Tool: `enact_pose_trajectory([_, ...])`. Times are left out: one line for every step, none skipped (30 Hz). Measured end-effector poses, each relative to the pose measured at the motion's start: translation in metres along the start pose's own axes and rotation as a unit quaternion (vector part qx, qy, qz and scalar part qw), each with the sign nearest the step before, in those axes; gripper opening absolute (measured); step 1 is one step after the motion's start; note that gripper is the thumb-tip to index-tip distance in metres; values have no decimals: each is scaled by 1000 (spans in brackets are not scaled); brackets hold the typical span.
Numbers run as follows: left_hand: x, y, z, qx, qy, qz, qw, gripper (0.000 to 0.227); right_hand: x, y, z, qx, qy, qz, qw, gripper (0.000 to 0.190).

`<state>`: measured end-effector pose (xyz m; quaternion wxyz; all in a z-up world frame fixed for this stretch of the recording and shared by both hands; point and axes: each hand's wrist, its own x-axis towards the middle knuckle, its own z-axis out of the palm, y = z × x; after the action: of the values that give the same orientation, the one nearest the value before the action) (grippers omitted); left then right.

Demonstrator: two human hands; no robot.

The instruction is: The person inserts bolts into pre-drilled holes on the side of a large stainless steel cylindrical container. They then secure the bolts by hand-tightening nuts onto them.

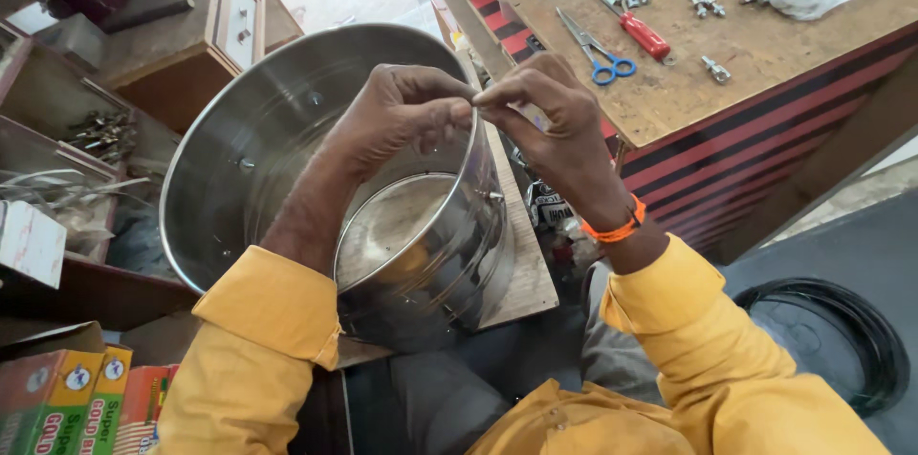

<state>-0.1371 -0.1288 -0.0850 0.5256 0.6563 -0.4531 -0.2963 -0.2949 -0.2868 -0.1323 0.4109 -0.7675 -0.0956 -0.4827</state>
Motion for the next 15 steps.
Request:
enact_pose_trajectory([-1, 1, 0, -5, -20, 8, 1000, 17, 4, 0, 3, -4, -5, -9, 1000, 18])
enact_pose_trajectory([-2, 0, -1, -11, -39, 15, 999, 17, 7, 0, 7, -8, -9, -18, 1000, 18])
enact_pose_trajectory([-3, -2, -2, -26, -41, 19, 999, 17, 8, 0, 10, -12, -16, -25, 999, 19])
enact_pose_trajectory([-4, -4, -2, -41, -44, 22, 998, 17, 8, 0, 12, -3, -15, -20, 1000, 19])
enact_pose_trajectory([-3, -5, -2, -56, -47, 26, 997, 17, 8, 1, 14, 4, -14, -15, 1000, 18])
enact_pose_trajectory([-3, -6, -2, -53, -34, 27, 998, 16, 8, 1, 15, 12, -13, -10, 1000, 18])
enact_pose_trajectory([-3, -7, -2, -51, -22, 27, 998, 15, 6, 2, 17, -2, -5, -8, 1000, 18])
enact_pose_trajectory([-2, -8, -1, -49, -10, 27, 998, 14, 5, 2, 18, -16, 4, -7, 1000, 18])
enact_pose_trajectory([-1, -9, 0, -47, -2, 30, 998, 12, 3, 2, 18, -29, 12, -5, 999, 18])
enact_pose_trajectory([0, -11, 2, -44, 6, 32, 998, 11, 2, 2, 19, -38, 17, -4, 999, 18])
enact_pose_trajectory([1, -13, 4, -41, 13, 35, 998, 11, 1, 2, 21, -47, 23, -4, 999, 18])
enact_pose_trajectory([2, -15, 3, -26, 34, 33, 999, 10, -1, 3, 21, -56, 29, -4, 998, 18])
enact_pose_trajectory([4, -17, 2, -10, 54, 33, 998, 9, -3, 4, 21, -22, 42, 18, 999, 21])
enact_pose_trajectory([6, -20, -1, 6, 75, 33, 997, 8, -7, 6, 19, 12, 55, 39, 998, 24])
enact_pose_trajectory([6, -25, -5, 61, 81, 11, 995, 8, -15, 10, 18, 45, 68, 62, 995, 28])
